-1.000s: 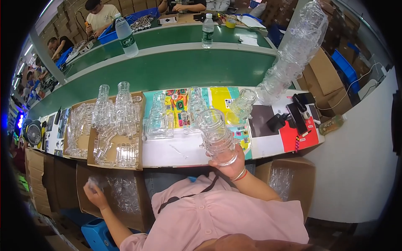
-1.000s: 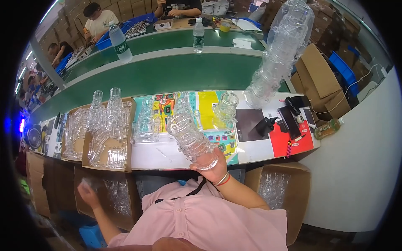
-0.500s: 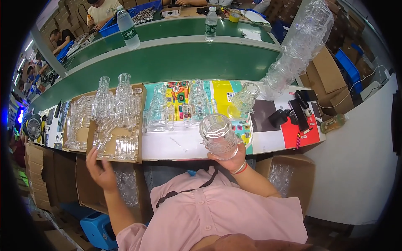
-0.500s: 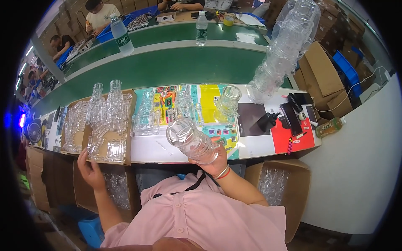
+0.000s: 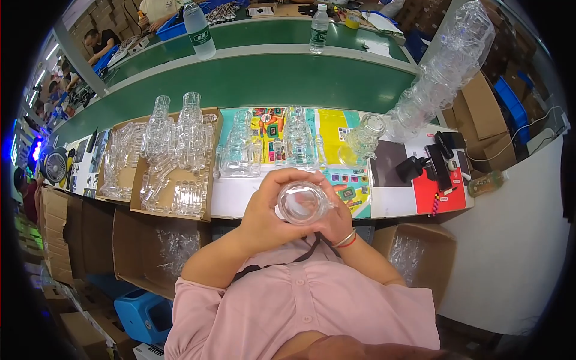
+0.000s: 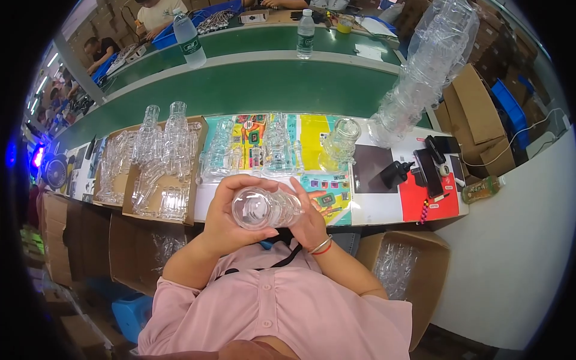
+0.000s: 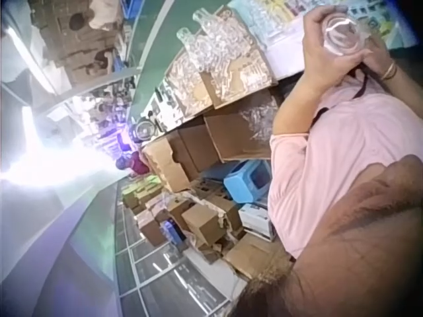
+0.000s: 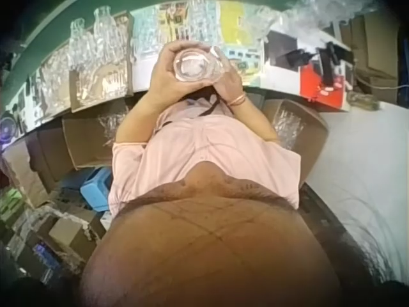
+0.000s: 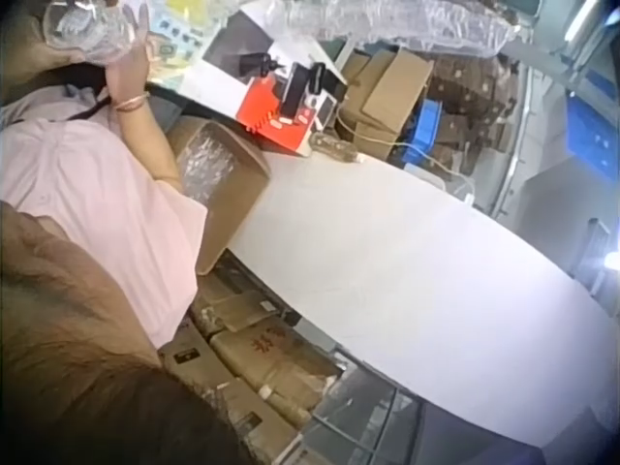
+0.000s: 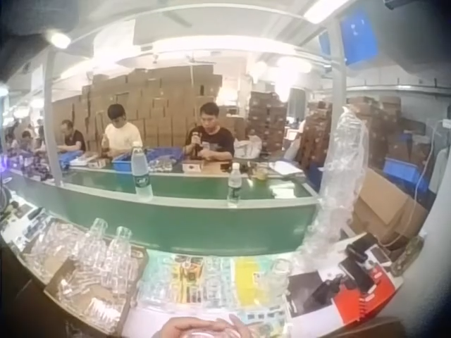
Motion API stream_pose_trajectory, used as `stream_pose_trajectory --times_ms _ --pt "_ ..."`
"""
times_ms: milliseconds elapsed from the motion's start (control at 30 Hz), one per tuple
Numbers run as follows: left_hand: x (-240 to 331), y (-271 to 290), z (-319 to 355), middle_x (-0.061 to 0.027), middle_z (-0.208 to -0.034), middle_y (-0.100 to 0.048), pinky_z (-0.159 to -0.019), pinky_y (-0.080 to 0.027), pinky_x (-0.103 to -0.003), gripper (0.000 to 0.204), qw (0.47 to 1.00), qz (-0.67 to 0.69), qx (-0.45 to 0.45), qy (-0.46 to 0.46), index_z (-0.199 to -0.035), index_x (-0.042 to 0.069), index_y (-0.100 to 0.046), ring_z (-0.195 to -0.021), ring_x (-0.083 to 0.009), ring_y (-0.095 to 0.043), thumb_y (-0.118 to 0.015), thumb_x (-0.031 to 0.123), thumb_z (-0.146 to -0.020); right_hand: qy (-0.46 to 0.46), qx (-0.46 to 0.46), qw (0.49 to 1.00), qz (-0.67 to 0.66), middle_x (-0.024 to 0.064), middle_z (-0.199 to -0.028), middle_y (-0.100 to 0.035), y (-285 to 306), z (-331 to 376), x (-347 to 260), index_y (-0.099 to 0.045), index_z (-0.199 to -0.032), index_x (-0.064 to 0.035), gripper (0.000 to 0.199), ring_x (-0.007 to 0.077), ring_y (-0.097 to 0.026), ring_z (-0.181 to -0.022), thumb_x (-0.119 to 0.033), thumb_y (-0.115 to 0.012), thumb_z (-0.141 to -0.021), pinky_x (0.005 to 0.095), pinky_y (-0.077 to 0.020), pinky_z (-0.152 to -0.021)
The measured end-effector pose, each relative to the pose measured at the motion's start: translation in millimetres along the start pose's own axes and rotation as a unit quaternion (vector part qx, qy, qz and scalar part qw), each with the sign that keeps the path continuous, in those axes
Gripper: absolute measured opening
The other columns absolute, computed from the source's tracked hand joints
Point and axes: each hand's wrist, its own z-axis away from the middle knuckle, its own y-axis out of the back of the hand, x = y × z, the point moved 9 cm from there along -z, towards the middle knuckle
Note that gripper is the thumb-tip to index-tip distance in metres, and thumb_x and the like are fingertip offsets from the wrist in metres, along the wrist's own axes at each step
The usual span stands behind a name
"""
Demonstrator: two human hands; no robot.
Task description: Assembling and cleaning small glass water pipes on a factory production line using a handheld air tool.
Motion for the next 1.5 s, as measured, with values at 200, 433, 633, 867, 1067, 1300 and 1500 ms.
stream_pose_trajectory --times_ms 200,433,633,867,1067,1300,1500 --pt "-9.8 18.0 -3.0 -0.0131 -0.111 -0.053 -0.092 -0.041 -0.033 0.072 0.998 0.038 0.048 0.035 -0.113 0.006 -0.038 -0.107 -0.0203 -0.051 -0.082 0.003 -0.056 0.119 0.017 0.953 0.279 0.0131 -0.133 -0.032 14.6 12.8 -24.8 -0.020 -0.136 -0.0047 0.063 0.0250 -0.033 -0.123 -0.022 -0.052 -0.085 0.0379 -0.0235 -0.104" --pt "-16.0 37.4 -1.8 -0.0095 -0.111 -0.052 -0.091 -0.041 -0.030 0.065 0.994 -0.021 0.100 0.032 -0.111 0.007 -0.041 -0.105 -0.0173 -0.051 -0.080 0.002 -0.058 0.145 0.058 0.931 0.330 0.0141 -0.126 -0.039 34.6 17.7 -31.7 -0.030 -0.129 -0.0037 0.052 0.0223 -0.041 -0.116 -0.011 -0.052 -0.083 0.0382 -0.0331 -0.100" --pt "-70.9 79.0 16.3 -0.0087 -0.104 -0.054 -0.085 -0.043 -0.030 0.062 0.959 -0.215 0.183 0.038 -0.110 0.005 -0.043 -0.098 -0.0174 -0.054 -0.080 0.012 -0.061 0.145 0.046 0.908 0.391 0.0128 -0.122 -0.043 29.8 21.0 -28.9 -0.034 -0.126 -0.0022 0.045 0.0211 -0.044 -0.112 -0.007 -0.050 -0.084 0.0358 -0.0379 -0.096" --pt "-100.4 88.5 25.2 -0.0084 -0.100 -0.055 -0.083 -0.043 -0.030 0.065 0.965 -0.137 0.201 0.100 -0.111 0.004 -0.043 -0.094 -0.0178 -0.054 -0.080 0.021 -0.060 0.146 0.041 0.890 0.430 0.0120 -0.119 -0.045 31.3 21.7 -27.2 -0.035 -0.125 -0.0013 0.044 0.0207 -0.046 -0.110 -0.006 -0.050 -0.084 0.0333 -0.0387 -0.094" --pt "-105.1 90.6 26.4 -0.0089 -0.100 -0.055 -0.083 -0.044 -0.030 0.066 0.967 -0.109 0.210 0.094 -0.112 0.003 -0.043 -0.094 -0.0174 -0.055 -0.080 0.021 -0.061 0.139 0.032 0.887 0.440 0.0139 -0.117 -0.045 33.5 21.0 -23.0 -0.033 -0.126 -0.0010 0.046 0.0197 -0.046 -0.107 0.003 -0.048 -0.082 0.0310 -0.0381 -0.093" --pt "-106.7 91.4 26.8 -0.0099 -0.101 -0.054 -0.083 -0.044 -0.030 0.067 0.964 -0.127 0.217 0.091 -0.113 0.003 -0.042 -0.094 -0.0185 -0.055 -0.081 0.021 -0.061 0.140 0.034 0.880 0.454 0.0147 -0.111 -0.049 34.7 20.6 -22.2 -0.036 -0.122 0.0014 0.042 0.0203 -0.049 -0.103 0.005 -0.047 -0.082 0.0311 -0.0391 -0.092" --pt "-91.7 88.3 25.1 -0.0111 -0.103 -0.053 -0.086 -0.041 -0.032 0.070 0.976 -0.090 0.196 -0.010 -0.118 0.002 -0.041 -0.097 -0.0200 -0.053 -0.072 0.041 -0.070 0.132 0.028 0.875 0.465 0.0146 -0.108 -0.049 32.7 20.9 -19.2 -0.037 -0.121 0.0020 0.039 0.0204 -0.051 -0.101 0.005 -0.047 -0.082 0.0313 -0.0407 -0.090"
